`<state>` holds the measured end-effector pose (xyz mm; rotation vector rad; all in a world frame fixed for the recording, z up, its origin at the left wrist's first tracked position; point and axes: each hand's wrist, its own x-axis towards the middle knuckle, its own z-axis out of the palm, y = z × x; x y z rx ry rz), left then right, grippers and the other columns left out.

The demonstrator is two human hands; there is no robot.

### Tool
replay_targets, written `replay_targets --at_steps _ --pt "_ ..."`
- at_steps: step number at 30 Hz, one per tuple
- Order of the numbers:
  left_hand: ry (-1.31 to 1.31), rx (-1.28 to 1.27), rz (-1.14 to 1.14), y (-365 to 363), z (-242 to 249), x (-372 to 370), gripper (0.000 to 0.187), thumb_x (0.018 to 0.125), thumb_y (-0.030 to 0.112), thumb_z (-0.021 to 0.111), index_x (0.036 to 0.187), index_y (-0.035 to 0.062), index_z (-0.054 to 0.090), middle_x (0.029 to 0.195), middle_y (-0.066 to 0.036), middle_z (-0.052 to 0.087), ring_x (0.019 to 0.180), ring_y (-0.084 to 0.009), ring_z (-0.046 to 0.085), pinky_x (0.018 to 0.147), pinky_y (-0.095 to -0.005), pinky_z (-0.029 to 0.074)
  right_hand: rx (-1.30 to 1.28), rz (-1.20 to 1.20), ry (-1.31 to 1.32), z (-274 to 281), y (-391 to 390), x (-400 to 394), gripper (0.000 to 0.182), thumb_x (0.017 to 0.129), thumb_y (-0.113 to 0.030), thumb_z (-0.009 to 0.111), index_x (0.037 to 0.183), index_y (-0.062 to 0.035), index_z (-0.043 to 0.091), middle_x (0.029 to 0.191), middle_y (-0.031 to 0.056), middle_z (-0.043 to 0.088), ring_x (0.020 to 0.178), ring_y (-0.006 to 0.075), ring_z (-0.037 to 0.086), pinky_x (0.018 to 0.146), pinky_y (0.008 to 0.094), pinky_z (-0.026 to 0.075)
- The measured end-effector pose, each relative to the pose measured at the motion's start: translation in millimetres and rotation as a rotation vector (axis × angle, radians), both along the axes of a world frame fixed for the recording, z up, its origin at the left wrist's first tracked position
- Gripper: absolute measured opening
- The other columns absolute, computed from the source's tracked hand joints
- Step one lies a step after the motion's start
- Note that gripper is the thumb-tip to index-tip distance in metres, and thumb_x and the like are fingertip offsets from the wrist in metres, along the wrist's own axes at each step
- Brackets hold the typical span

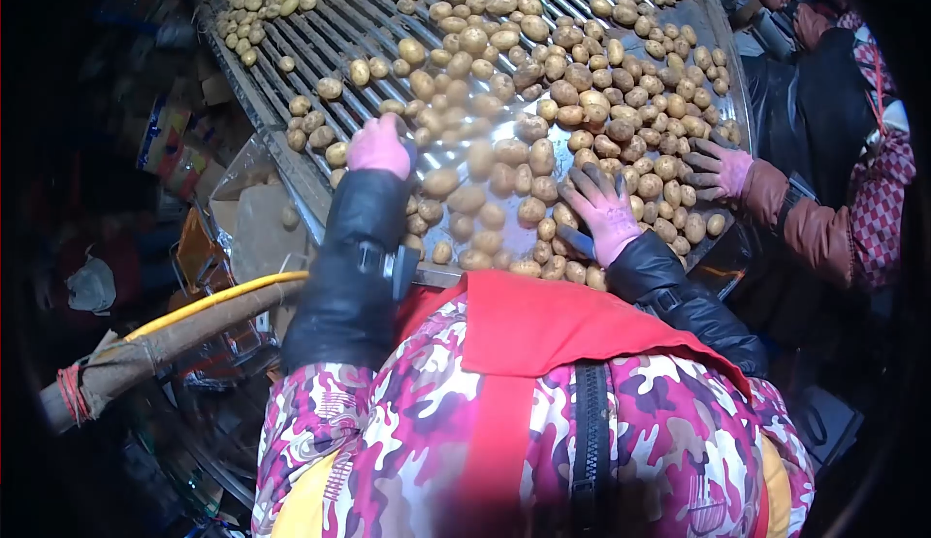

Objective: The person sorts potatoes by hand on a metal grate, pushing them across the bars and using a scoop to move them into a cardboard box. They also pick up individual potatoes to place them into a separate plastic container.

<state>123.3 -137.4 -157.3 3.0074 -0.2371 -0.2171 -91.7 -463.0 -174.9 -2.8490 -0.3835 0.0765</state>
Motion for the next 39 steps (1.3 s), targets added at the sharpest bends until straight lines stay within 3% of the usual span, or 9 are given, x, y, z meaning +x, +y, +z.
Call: replay_targets --at_steps 6,16,23,25,27,28,32,37,39 --pt "-0.024 0.055 -0.389 -78.3 31.7 -22.9 0.034 0.093 0.016 0.061 0.126 0.0183 0.069 0.12 -0.016 0.063 0.115 -0.0354 0.063 0.098 -0.0453 0.053 0.061 -0.01 -0.001 -6.4 -1.0 0.0 0.069 0.083 -0.041 0.074 0.143 -0.0142 0.053 0.153 0.0151 0.045 0.148 0.0369 0.035 0.116 0.07 0.025" --pt "0.143 0.316 -0.376 -115.0 17.6 -9.4 0.03 0.096 0.014 0.054 0.117 0.0078 0.075 0.125 -0.02 0.066 0.12 -0.0363 0.066 0.099 -0.0456 0.055 0.12 0.033 -0.11 5.4 -6.6 -1.9 0.051 0.086 -0.033 0.069 0.131 -0.0112 0.059 0.14 0.0127 0.055 0.14 0.0349 0.044 0.115 0.0647 0.027" --pt "0.008 -0.306 -0.208 -62.3 11.2 -42.8 0.039 0.082 0.038 0.082 0.113 0.015 0.074 0.119 -0.021 0.063 0.108 -0.0411 0.066 0.093 -0.048 0.054 0.129 0.152 -0.171 19.7 2.0 54.1 0.05 0.086 -0.031 0.068 0.131 -0.0116 0.058 0.141 0.0145 0.054 0.138 0.0352 0.047 0.118 0.0621 0.027" --pt "-0.135 -0.652 -0.264 -29.3 -4.6 -58.6 0.04 0.083 0.036 0.083 0.106 0.0046 0.074 0.103 -0.016 0.069 0.097 -0.0321 0.069 0.086 -0.041 0.055 0.016 0.111 -0.12 26.5 -12.3 82.1 0.054 0.087 -0.034 0.068 0.136 -0.0141 0.057 0.148 0.0141 0.051 0.14 0.0355 0.045 0.118 0.0605 0.028" --pt "0.776 -1.423 0.368 -25.0 60.7 -91.9 0.025 0.096 0.028 0.069 0.106 0.0049 0.067 0.073 0.004 0.047 0.062 -0.0073 0.047 0.055 -0.0242 0.037 0.031 -0.064 -0.201 14.1 -29.1 115.3 0.06 0.09 -0.043 0.066 0.141 -0.0134 0.054 0.152 0.0168 0.048 0.141 0.0384 0.044 0.118 0.0605 0.029" --pt "0.786 -1.686 0.484 -18.3 59.7 -109.3 0.024 0.1 0.024 0.062 0.114 0.0041 0.061 0.074 0.005 0.043 0.063 -0.0085 0.045 0.055 -0.0256 0.037 0.037 -0.178 -0.227 3.4 -32.4 132.2 0.061 0.092 -0.046 0.066 0.142 -0.0138 0.053 0.153 0.0177 0.047 0.142 0.0395 0.044 0.117 0.0605 0.03" --pt "0.961 -1.802 0.567 18.5 52.7 -151.1 0.053 0.102 0.027 0.059 0.147 0.0046 0.044 0.123 -0.012 0.061 0.091 -0.0185 0.062 0.079 -0.0369 0.056 -0.06 -0.321 0.162 46.0 28.2 184.5 0.07 0.092 -0.059 0.061 0.149 -0.02 0.051 0.157 0.0211 0.043 0.144 0.0467 0.04 0.115 0.067 0.029" --pt "1.126 -1.918 0.73 29.1 7.3 -158.5 0.052 0.096 0.036 0.073 0.14 0.0157 0.054 0.109 -0.005 0.066 0.091 -0.0212 0.062 0.074 -0.0319 0.054 0.064 0.102 0.142 25.1 117.7 165.5 0.073 0.097 -0.06 0.052 0.151 -0.011 0.047 0.164 0.0199 0.033 0.154 0.0384 0.027 0.122 0.0685 0.016" --pt "1.136 -1.879 0.78 34.6 -9.1 -160.7 0.047 0.096 0.039 0.073 0.133 0.0156 0.058 0.101 -0.005 0.065 0.088 -0.0207 0.063 0.073 -0.0332 0.054 0.026 0.303 0.13 35.4 128.8 141.7 0.065 0.096 -0.051 0.058 0.146 -0.0103 0.051 0.157 0.0197 0.041 0.148 0.038 0.035 0.115 0.0708 0.026"
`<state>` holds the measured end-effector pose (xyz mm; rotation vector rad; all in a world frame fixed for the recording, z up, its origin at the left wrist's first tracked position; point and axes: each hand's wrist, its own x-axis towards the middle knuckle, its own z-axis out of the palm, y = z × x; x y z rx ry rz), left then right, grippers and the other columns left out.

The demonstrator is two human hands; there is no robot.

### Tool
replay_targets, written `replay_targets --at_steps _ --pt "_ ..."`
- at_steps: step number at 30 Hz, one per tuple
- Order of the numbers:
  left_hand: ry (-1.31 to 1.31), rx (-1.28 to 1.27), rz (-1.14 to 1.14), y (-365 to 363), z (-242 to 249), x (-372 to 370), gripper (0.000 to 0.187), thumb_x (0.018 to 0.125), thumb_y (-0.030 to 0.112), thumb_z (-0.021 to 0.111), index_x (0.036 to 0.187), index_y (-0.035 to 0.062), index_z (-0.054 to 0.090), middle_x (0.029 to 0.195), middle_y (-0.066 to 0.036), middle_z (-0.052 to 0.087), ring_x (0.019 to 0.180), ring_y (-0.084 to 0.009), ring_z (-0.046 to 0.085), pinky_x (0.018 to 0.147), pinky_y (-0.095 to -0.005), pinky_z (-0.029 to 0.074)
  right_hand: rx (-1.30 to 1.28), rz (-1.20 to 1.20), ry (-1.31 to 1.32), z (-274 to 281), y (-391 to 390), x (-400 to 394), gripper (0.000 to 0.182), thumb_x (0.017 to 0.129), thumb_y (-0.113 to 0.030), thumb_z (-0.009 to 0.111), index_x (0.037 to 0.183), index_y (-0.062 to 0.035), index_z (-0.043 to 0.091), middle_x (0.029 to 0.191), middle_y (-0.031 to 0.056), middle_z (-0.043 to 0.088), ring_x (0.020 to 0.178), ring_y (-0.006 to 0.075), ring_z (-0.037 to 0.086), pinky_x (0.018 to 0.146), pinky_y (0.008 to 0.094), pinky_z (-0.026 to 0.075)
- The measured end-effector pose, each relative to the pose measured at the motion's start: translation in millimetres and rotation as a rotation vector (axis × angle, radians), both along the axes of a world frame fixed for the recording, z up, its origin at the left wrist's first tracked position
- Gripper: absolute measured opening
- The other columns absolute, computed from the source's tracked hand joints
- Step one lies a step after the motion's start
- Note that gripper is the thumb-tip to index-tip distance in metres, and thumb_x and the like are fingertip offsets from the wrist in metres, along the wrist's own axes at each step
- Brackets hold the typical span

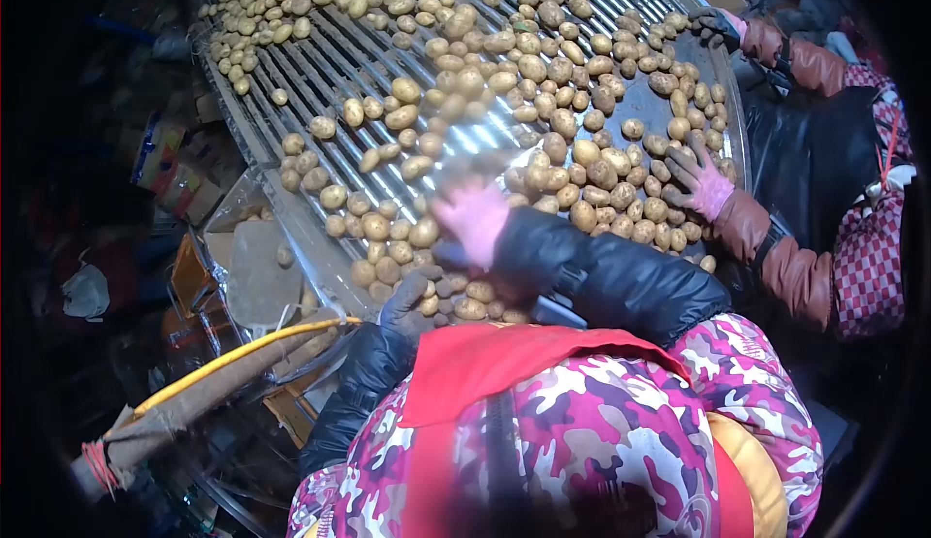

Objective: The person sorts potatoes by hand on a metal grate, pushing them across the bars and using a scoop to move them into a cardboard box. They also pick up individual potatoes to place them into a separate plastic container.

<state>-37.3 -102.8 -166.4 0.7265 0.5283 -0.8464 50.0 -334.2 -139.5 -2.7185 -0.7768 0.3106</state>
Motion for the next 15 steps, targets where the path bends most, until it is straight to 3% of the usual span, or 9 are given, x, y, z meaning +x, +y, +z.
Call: replay_targets --at_steps 1,4,5,7,8,10,13,15 --pt "0.012 0.005 -0.017 0.1 -3.6 2.9 0.045 0.096 0.039 0.073 0.132 0.0151 0.058 0.101 -0.005 0.065 0.088 -0.0206 0.063 0.073 -0.0342 0.055 0.174 0.076 -0.125 -9.5 -2.0 -5.9 0.059 0.095 -0.046 0.061 0.14 -0.0087 0.056 0.149 0.0208 0.049 0.142 0.0384 0.045 0.112 0.066 0.037" --pt "0.057 -0.01 -0.064 -0.8 -8.0 12.3 0.043 0.096 0.038 0.073 0.13 0.0134 0.059 0.104 -0.005 0.066 0.087 -0.0203 0.064 0.076 -0.0369 0.056 0.293 0.171 0.193 10.6 -26.7 20.1 0.043 0.093 -0.037 0.064 0.121 -0.0038 0.064 0.123 0.0226 0.063 0.115 0.039 0.063 0.097 0.0533 0.051" --pt "0.074 -0.038 -0.071 -3.9 -3.7 14.3 0.044 0.097 0.037 0.072 0.131 0.0129 0.059 0.107 -0.006 0.066 0.088 -0.0202 0.065 0.078 -0.0376 0.057 0.36 0.048 0.126 21.9 -37.5 43.6 0.034 0.093 -0.033 0.064 0.107 -0.0015 0.065 0.104 0.0228 0.066 0.096 0.0396 0.067 0.088 0.0485 0.054" --pt "0.11 -0.091 -0.076 -7.7 3.7 15.4 0.045 0.097 0.034 0.072 0.133 0.0118 0.058 0.112 -0.007 0.067 0.09 -0.02 0.066 0.082 -0.0391 0.058 0.332 -0.292 -0.201 -9.9 -55.3 92.3 0.046 0.094 -0.04 0.064 0.122 -0.0039 0.061 0.121 0.0234 0.058 0.114 0.0385 0.057 0.1 0.0531 0.044" --pt "0.125 -0.093 -0.134 -0.3 -11.3 16.4 0.045 0.097 0.026 0.067 0.137 0.0105 0.054 0.117 -0.009 0.068 0.096 -0.0232 0.07 0.085 -0.0398 0.06 0.21 -0.455 -0.175 -6.1 -60.2 113.8 0.058 0.094 -0.047 0.064 0.134 -0.0061 0.055 0.139 0.0217 0.05 0.13 0.0363 0.048 0.11 0.056 0.036" --pt "0.104 -0.061 -0.235 3.8 -19.6 22.6 0.045 0.096 0.021 0.065 0.138 0.0097 0.054 0.118 -0.01 0.068 0.097 -0.0241 0.07 0.086 -0.0406 0.06 0.09 -0.539 -0.107 3.0 -52.9 131.1 0.07 0.094 -0.055 0.063 0.145 -0.0089 0.05 0.157 0.0199 0.042 0.146 0.0364 0.038 0.119 0.0611 0.027" --pt "0.111 -0.107 -0.242 8.3 -29.8 27.1 0.046 0.095 0.015 0.061 0.139 0.0047 0.053 0.12 -0.014 0.067 0.1 -0.0268 0.069 0.09 -0.0431 0.06 0.099 -0.299 0.025 7.0 3.0 142.4 0.07 0.093 -0.056 0.062 0.145 -0.0107 0.049 0.156 0.0197 0.042 0.147 0.0432 0.035 0.117 0.0679 0.025" --pt "0.164 -0.124 -0.162 -3.9 -9.2 24.4 0.046 0.094 0.014 0.062 0.138 0.002 0.053 0.119 -0.016 0.066 0.102 -0.0283 0.068 0.092 -0.0444 0.059 0.163 -0.24 -0.139 -28.8 45.0 104.2 0.064 0.091 -0.049 0.065 0.142 -0.0132 0.051 0.149 0.0181 0.046 0.144 0.0441 0.038 0.117 0.0677 0.026"
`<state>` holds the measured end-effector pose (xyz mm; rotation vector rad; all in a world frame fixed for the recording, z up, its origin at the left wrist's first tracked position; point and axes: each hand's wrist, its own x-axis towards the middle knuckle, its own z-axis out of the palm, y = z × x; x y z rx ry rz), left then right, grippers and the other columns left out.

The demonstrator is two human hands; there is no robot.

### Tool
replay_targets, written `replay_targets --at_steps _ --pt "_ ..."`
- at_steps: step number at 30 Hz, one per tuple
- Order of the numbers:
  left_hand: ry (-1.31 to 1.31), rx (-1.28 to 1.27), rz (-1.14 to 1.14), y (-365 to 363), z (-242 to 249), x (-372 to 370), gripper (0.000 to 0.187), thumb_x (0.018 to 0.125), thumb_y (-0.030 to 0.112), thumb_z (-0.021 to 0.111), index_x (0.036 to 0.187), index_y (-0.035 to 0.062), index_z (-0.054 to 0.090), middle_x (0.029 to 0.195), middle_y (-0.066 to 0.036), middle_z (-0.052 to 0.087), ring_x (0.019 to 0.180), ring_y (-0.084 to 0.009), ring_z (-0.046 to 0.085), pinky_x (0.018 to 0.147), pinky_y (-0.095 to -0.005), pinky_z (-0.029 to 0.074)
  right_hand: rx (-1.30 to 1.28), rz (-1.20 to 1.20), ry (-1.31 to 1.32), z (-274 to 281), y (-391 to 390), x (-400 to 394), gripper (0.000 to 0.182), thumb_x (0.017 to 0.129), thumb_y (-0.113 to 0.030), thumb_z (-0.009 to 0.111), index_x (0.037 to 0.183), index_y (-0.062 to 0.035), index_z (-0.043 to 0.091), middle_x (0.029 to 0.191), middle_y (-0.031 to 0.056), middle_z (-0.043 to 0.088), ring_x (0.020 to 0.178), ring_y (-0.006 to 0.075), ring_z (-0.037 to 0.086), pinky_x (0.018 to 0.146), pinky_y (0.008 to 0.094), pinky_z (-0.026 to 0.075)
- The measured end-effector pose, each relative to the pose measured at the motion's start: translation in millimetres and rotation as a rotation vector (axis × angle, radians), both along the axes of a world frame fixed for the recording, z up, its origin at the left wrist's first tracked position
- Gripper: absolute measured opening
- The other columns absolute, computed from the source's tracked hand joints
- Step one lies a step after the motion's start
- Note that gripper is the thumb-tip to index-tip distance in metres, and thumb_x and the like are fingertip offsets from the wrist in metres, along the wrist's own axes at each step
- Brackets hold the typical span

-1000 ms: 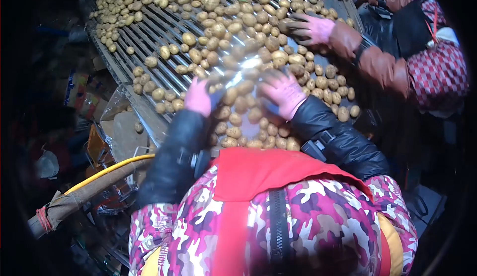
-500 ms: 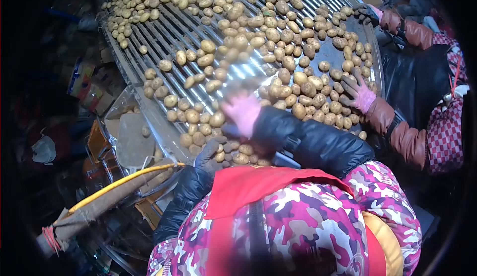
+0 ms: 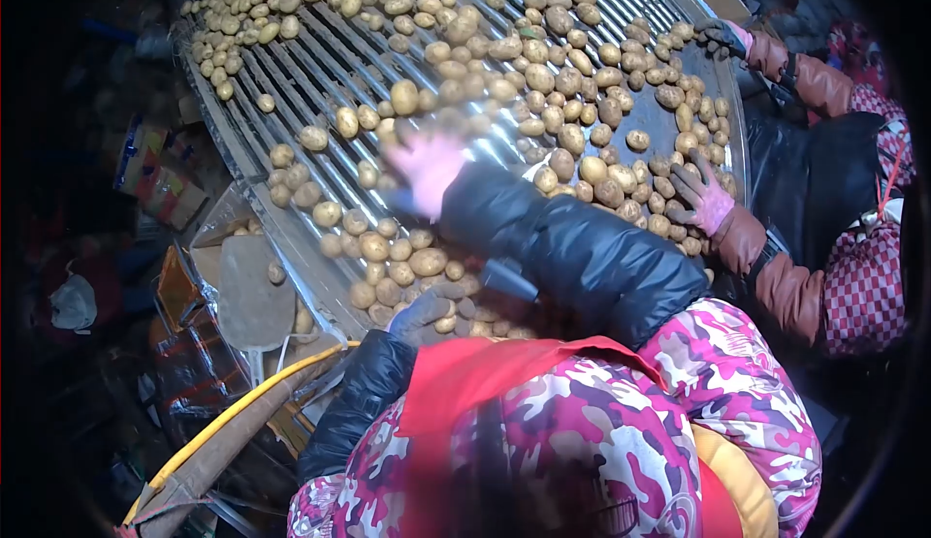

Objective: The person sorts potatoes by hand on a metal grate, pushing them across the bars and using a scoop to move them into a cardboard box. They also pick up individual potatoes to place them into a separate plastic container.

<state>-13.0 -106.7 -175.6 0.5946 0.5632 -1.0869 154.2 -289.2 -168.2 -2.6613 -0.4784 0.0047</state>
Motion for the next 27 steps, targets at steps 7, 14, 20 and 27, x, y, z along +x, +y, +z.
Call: replay_targets --at_steps 7,14,20,27 --pt "-0.119 0.003 -0.106 4.1 -12.7 3.4 0.038 0.092 0.015 0.065 0.126 0.001 0.057 0.119 -0.018 0.066 0.106 -0.0299 0.067 0.095 -0.0457 0.059 0.363 0.248 0.472 72.8 -62.0 -24.8 0.037 0.096 -0.03 0.062 0.125 -0.0097 0.068 0.136 0.0184 0.059 0.123 0.0344 0.061 0.102 0.0449 0.049" --pt "-0.091 -0.065 -0.092 -0.8 1.9 6.0 0.038 0.095 0.014 0.065 0.129 0.0005 0.057 0.124 -0.016 0.064 0.112 -0.0279 0.067 0.1 -0.0452 0.057 -0.306 -0.259 0.231 13.1 -118.8 132.8 0.034 0.092 -0.024 0.062 0.123 -0.0117 0.07 0.121 0.0188 0.071 0.114 0.0367 0.067 0.098 0.0465 0.053" --pt "-0.141 -0.091 -0.134 -1.8 -3.0 8.0 0.035 0.097 0.017 0.063 0.126 -0.0002 0.058 0.123 -0.014 0.064 0.114 -0.0241 0.063 0.101 -0.0429 0.056 -0.08 -0.25 0.473 21.3 -114.5 166.5 0.033 0.095 -0.015 0.068 0.127 -0.0137 0.071 0.115 0.0135 0.074 0.1 0.0261 0.072 0.087 0.0442 0.056" --pt "-0.091 -0.09 -0.062 -5.7 3.7 6.5 0.032 0.096 0.014 0.062 0.125 0.0018 0.057 0.118 -0.015 0.064 0.106 -0.0272 0.065 0.095 -0.0454 0.058 0.782 -0.393 0.342 24.4 -211.7 102.9 0.029 0.096 -0.023 0.072 0.118 -0.004 0.071 0.1 0.0091 0.075 0.087 0.0159 0.07 0.08 0.0303 0.056"
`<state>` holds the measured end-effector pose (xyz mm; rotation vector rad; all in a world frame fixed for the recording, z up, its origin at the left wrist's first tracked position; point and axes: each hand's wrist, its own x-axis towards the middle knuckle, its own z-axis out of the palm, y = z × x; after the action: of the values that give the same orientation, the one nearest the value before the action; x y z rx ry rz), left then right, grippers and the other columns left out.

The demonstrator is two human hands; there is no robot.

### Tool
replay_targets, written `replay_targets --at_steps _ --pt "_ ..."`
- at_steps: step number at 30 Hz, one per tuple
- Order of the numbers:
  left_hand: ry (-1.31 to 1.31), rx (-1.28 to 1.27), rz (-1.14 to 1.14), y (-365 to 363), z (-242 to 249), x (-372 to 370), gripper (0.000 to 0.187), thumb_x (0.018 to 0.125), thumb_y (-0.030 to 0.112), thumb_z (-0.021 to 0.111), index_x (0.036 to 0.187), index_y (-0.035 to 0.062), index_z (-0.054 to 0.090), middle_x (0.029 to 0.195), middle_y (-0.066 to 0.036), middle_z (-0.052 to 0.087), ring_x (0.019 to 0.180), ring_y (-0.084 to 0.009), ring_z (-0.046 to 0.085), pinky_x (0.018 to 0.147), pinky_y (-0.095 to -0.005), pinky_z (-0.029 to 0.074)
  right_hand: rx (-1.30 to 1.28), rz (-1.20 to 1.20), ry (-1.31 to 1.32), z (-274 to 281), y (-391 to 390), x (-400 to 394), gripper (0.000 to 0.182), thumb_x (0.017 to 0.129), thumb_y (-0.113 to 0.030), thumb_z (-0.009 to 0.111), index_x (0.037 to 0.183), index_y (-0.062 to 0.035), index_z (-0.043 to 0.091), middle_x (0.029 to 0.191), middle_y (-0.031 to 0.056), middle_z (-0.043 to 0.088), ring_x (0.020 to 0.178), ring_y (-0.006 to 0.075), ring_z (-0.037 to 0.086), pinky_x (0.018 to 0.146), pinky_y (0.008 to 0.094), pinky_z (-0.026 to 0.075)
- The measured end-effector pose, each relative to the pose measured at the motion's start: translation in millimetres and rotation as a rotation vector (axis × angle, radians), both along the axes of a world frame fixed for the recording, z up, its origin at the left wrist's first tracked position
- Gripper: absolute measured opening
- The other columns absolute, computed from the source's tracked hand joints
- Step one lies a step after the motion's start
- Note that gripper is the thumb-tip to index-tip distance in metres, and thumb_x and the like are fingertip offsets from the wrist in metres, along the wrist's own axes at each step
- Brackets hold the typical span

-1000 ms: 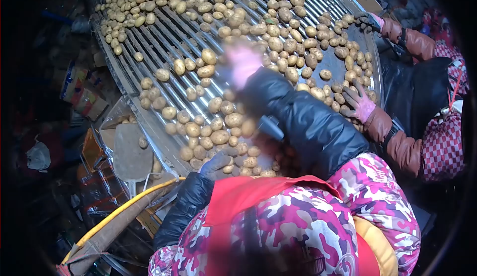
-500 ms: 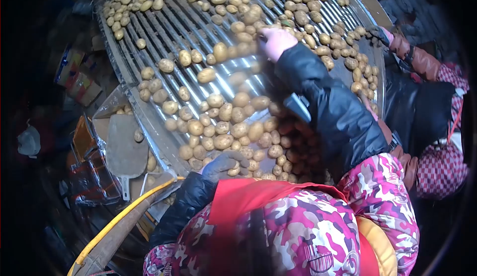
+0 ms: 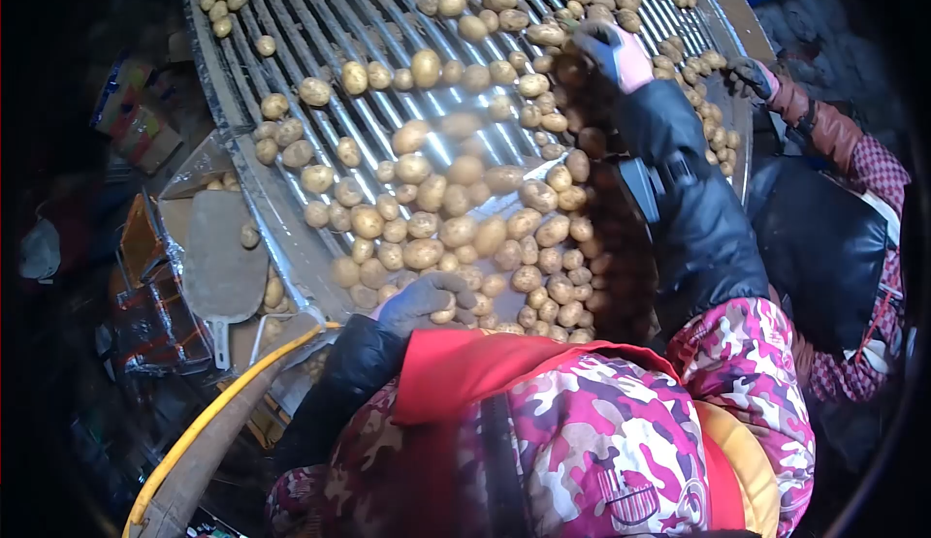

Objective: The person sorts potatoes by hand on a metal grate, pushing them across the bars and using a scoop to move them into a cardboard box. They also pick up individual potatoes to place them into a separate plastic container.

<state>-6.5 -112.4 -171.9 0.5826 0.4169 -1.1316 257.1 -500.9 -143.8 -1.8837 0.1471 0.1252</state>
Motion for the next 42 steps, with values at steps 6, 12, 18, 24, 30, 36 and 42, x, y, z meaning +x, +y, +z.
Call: replay_targets --at_steps 6,12,18,24,30,36,42 --pt "0.031 0.057 0.007 -2.1 6.4 2.8 0.041 0.095 0.01 0.063 0.133 0.0002 0.051 0.119 -0.017 0.064 0.108 -0.0303 0.067 0.097 -0.0474 0.058 -0.913 0.387 -0.092 4.2 22.4 -83.9 0.034 0.095 -0.032 0.065 0.123 -0.0136 0.068 0.117 0.0172 0.066 0.11 0.0375 0.066 0.096 0.0464 0.052" --pt "-0.024 0.165 -0.035 -3.2 17.1 6.0 0.044 0.095 0.013 0.063 0.135 -0.0004 0.052 0.118 -0.016 0.065 0.105 -0.0287 0.067 0.096 -0.0463 0.058 -1.218 0.354 0.072 -5.5 62.0 -50.2 0.03 0.091 -0.016 0.062 0.119 -0.01 0.068 0.117 0.0215 0.067 0.114 0.0393 0.067 0.095 0.0499 0.053" --pt "-0.003 0.058 0.033 -1.9 6.9 1.2 0.039 0.096 0.01 0.061 0.134 0.0012 0.053 0.117 -0.015 0.064 0.103 -0.0276 0.066 0.092 -0.0449 0.059 -1.05 0.497 -0.117 17.3 49.8 -87.3 0.031 0.09 -0.019 0.065 0.12 -0.0136 0.07 0.119 0.0164 0.066 0.111 0.0358 0.067 0.095 0.047 0.054" --pt "0.008 0.0 0.05 -2.3 8.6 -1.6 0.041 0.098 0.012 0.06 0.137 0.0013 0.052 0.12 -0.015 0.063 0.104 -0.0274 0.066 0.092 -0.0447 0.058 -1.218 0.618 0.188 3.6 95.8 -104.2 0.031 0.088 -0.01 0.062 0.117 -0.0057 0.071 0.12 0.0207 0.07 0.112 0.0359 0.07 0.093 0.0474 0.056" --pt "-0.743 0.212 -0.167 -1.1 7.4 -8.9 0.05 0.098 0.016 0.062 0.144 0.0007 0.048 0.123 -0.014 0.061 0.106 -0.0274 0.065 0.093 -0.0456 0.057 -1.207 0.759 0.318 52.4 105.6 -98.4 0.033 0.074 -0.02 0.078 0.104 -0.0057 0.079 0.11 0.0189 0.076 0.107 0.0332 0.073 0.093 0.044 0.058" --pt "-0.069 0.027 0.032 -6.3 -4.5 -4.2 0.056 0.103 0.03 0.06 0.148 0.0009 0.044 0.128 -0.014 0.059 0.107 -0.0278 0.064 0.094 -0.045 0.057 -0.902 0.328 0.244 12.8 81.0 -110.1 0.025 0.086 -0.012 0.067 0.109 -0.0035 0.074 0.108 0.0223 0.074 0.1 0.036 0.073 0.084 0.0433 0.058" --pt "0.067 -0.169 0.115 -25.8 31.7 6.1 0.064 0.101 0.044 0.063 0.148 0.0029 0.047 0.137 -0.016 0.057 0.111 -0.0314 0.063 0.099 -0.0498 0.054 -0.667 0.303 -0.127 23.7 93.0 -169.6 0.03 0.089 -0.014 0.064 0.118 -0.0071 0.067 0.104 0.0194 0.07 0.097 0.0402 0.069 0.085 0.0462 0.056"
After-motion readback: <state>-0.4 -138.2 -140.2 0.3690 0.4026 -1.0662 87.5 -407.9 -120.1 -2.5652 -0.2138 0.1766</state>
